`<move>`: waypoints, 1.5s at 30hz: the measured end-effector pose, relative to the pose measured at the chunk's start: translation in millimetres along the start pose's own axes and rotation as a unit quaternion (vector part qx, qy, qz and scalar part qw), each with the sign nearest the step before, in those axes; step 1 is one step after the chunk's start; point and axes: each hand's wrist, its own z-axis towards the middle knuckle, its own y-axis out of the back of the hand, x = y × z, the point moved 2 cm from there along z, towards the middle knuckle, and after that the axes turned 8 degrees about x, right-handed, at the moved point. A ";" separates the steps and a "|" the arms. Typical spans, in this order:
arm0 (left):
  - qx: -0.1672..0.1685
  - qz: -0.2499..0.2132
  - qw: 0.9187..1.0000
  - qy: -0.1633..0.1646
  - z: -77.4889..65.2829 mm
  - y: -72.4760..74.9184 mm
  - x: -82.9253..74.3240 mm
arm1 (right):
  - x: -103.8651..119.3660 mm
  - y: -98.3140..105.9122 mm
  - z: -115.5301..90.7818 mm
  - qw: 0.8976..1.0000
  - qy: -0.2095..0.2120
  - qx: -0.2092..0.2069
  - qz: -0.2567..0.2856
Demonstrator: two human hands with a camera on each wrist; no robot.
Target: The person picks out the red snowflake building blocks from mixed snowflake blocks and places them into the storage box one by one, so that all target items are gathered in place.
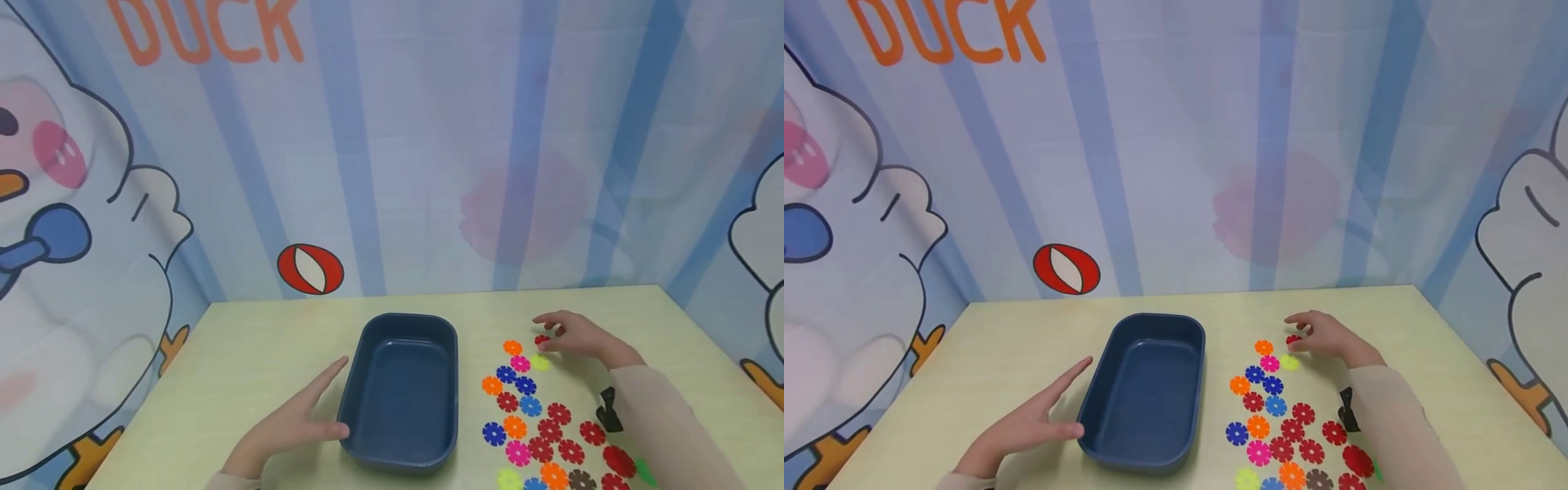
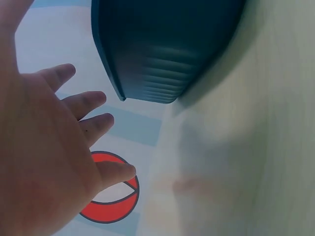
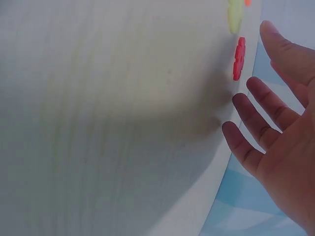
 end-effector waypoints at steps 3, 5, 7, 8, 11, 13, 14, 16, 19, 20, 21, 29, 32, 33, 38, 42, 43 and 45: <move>0.007 -0.002 1.000 -0.019 -0.3 -1.2 2.4 | -0.3 -2.9 2.5 1.000 -0.004 0.001 0.002; 0.013 -0.001 0.999 -0.029 -0.9 -2.0 4.4 | -0.7 -4.0 3.3 1.000 -0.009 0.000 0.001; 0.018 -0.002 0.999 -0.034 -1.2 -2.5 6.9 | -1.8 -4.5 3.8 1.000 -0.015 0.001 0.002; 0.020 -0.003 0.999 -0.035 -1.3 -2.8 7.9 | -2.1 -4.5 3.7 1.000 -0.021 0.001 0.004; 0.023 0.002 0.999 -0.038 -1.1 -3.2 9.0 | -3.2 -4.1 3.4 1.000 -0.031 0.001 0.005; 0.025 0.004 0.999 -0.041 -0.6 -3.5 9.2 | -3.9 -4.2 3.4 0.999 -0.037 -0.001 0.006; 0.025 0.005 0.999 -0.043 -0.3 -3.7 9.0 | -4.3 -4.3 3.5 0.999 -0.040 -0.003 0.008; 0.028 0.004 0.999 -0.044 -0.1 -4.2 8.7 | -5.1 -4.9 3.4 0.999 -0.044 -0.004 0.013; 0.033 0.002 0.998 -0.046 -0.1 -5.2 8.5 | -6.4 -6.0 3.4 0.999 -0.049 -0.004 0.024; 0.035 0.002 0.998 -0.044 -0.1 -5.4 8.4 | -7.0 -6.0 3.7 0.998 -0.050 -0.004 0.025; 0.035 0.003 0.999 -0.042 0.0 -5.7 8.7 | -7.3 -5.8 3.9 0.998 -0.052 -0.005 0.026; 0.040 0.009 0.999 -0.030 1.8 -9.1 9.3 | -8.6 -4.2 6.1 0.997 -0.074 -0.009 0.031; 0.038 0.006 0.999 -0.032 2.4 -9.5 9.2 | -8.6 -3.9 7.0 0.996 -0.078 -0.002 0.033; 0.037 0.006 0.999 -0.033 2.5 -9.5 9.4 | -8.2 -3.6 7.4 0.997 -0.076 0.000 0.031; 0.031 0.007 0.999 -0.038 3.2 -9.5 10.3 | -8.5 -2.5 10.1 0.997 -0.067 0.016 0.017; 0.030 0.005 0.999 -0.040 3.2 -10.3 11.6 | -9.7 -2.0 12.4 0.997 -0.072 0.028 0.009; 0.030 0.005 0.999 -0.040 3.3 -10.5 11.9 | -9.8 -2.0 13.0 0.997 -0.073 0.029 0.007; 0.029 0.004 0.999 -0.040 3.2 -10.8 12.4 | -10.0 -1.8 14.8 0.997 -0.073 0.031 0.002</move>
